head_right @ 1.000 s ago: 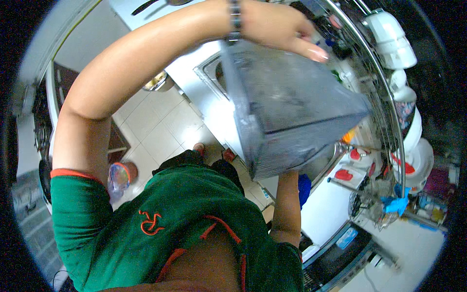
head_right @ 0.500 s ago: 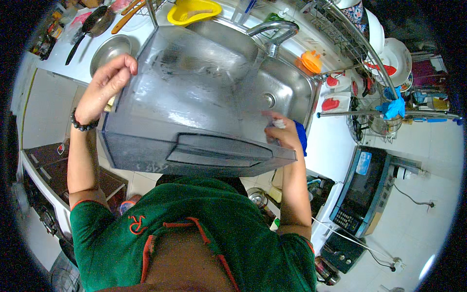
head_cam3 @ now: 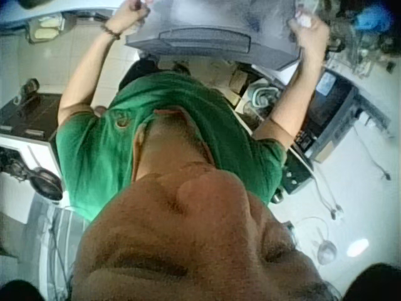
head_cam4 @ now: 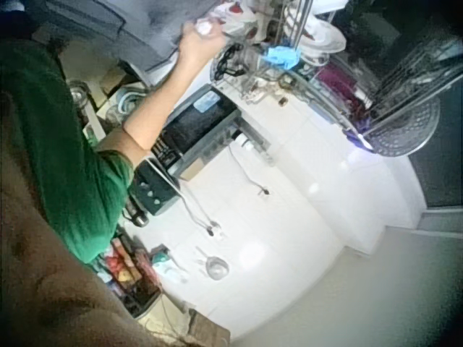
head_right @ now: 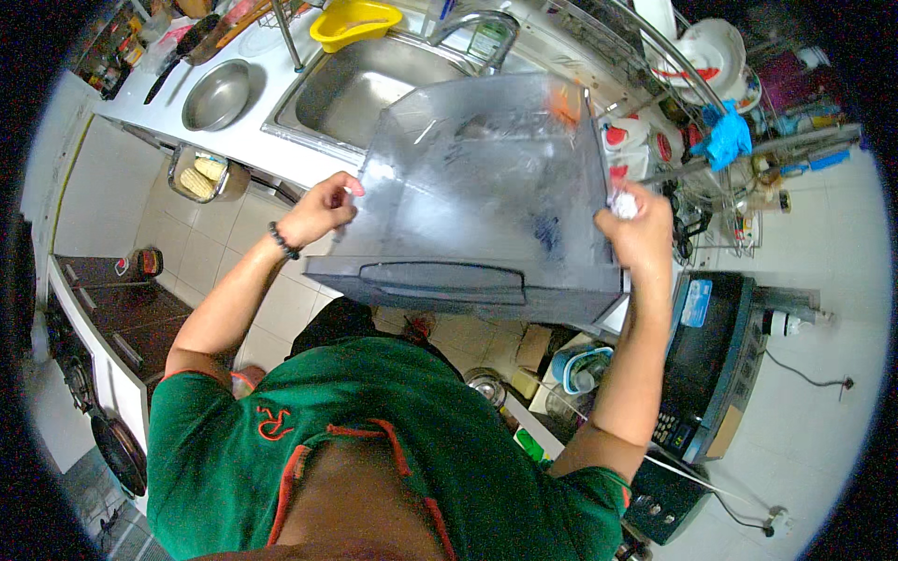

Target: The person washes a transparent plastic drawer and a small rectangular plastic piece from a dishwasher. They scrub both items with a cloth under running water at the kitchen sink, rinse them, and wipe them dry before placing them aside.

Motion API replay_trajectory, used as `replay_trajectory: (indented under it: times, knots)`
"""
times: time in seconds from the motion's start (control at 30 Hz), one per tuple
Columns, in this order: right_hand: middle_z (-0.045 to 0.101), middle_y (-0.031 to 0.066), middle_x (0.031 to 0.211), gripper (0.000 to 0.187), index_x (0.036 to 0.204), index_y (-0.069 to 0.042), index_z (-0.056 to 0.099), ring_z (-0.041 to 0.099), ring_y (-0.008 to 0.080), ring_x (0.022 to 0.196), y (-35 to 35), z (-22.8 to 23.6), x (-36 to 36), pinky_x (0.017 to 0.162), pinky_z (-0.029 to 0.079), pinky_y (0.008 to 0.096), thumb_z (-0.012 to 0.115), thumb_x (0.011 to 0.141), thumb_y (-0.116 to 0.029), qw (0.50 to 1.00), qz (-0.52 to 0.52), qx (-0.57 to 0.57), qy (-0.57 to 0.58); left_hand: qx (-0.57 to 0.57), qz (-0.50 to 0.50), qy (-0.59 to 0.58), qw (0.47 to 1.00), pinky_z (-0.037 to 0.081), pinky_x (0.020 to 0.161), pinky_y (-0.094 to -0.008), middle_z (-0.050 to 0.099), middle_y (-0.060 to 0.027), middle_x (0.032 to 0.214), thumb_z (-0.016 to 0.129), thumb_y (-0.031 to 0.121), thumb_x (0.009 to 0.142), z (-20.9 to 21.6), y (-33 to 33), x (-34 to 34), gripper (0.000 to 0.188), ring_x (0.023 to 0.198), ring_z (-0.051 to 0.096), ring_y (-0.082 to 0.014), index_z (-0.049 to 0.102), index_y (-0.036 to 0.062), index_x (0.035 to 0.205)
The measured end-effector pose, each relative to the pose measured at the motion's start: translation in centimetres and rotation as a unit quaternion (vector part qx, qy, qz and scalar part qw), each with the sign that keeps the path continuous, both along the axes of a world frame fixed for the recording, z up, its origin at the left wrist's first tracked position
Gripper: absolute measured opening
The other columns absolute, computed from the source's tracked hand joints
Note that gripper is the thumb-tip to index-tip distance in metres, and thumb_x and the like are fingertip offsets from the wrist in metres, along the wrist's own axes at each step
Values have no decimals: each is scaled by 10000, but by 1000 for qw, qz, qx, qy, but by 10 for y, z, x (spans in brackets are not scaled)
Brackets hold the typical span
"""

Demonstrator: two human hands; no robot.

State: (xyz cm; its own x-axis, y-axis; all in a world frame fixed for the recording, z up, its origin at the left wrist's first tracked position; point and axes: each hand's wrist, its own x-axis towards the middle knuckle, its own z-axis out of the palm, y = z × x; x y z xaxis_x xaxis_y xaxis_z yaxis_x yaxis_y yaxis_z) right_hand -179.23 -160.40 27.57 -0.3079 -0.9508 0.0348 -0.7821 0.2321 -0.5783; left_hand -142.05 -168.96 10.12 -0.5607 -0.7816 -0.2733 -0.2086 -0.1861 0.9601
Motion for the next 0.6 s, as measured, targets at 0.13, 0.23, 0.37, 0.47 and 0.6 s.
replay_trajectory:
  times: [0.13,0.23,0.37,0.47,0.6]
  knots:
    - [627,222,814,397,944,24,631,631,307,777,2,45,9,721,475,332,626,582,-138,983,38,-51,171,51,8,27,998,441,524,-207,504,-45,869,542,-28,767,-31,10,-58,292,729,542,-111,496,74,1037]
    - [616,234,832,373,926,7,639,610,352,795,-1,58,9,732,474,375,616,589,-151,958,52,-80,269,-16,-24,-25,999,481,635,-262,538,-101,1014,584,57,773,-51,9,-102,358,823,567,-177,488,60,1118]
    - [610,232,813,301,861,8,636,596,373,793,-7,68,10,725,471,414,603,596,-131,923,87,-101,361,-234,-41,-79,968,455,812,-334,535,-107,1145,583,411,818,-17,18,-169,514,946,551,-226,498,43,1165]
    - [607,223,762,187,752,9,614,598,375,777,-11,70,14,695,474,439,588,619,-119,893,101,-82,431,64,-67,203,975,438,850,-386,527,-109,1153,493,599,798,72,27,-223,678,997,547,-234,478,38,1179]
    - [613,214,759,174,740,6,615,606,366,753,-14,69,27,669,486,439,595,627,-125,869,133,-59,472,254,-187,418,852,454,861,-386,595,-101,1053,424,588,835,129,1,-263,632,949,588,-219,490,26,1118]
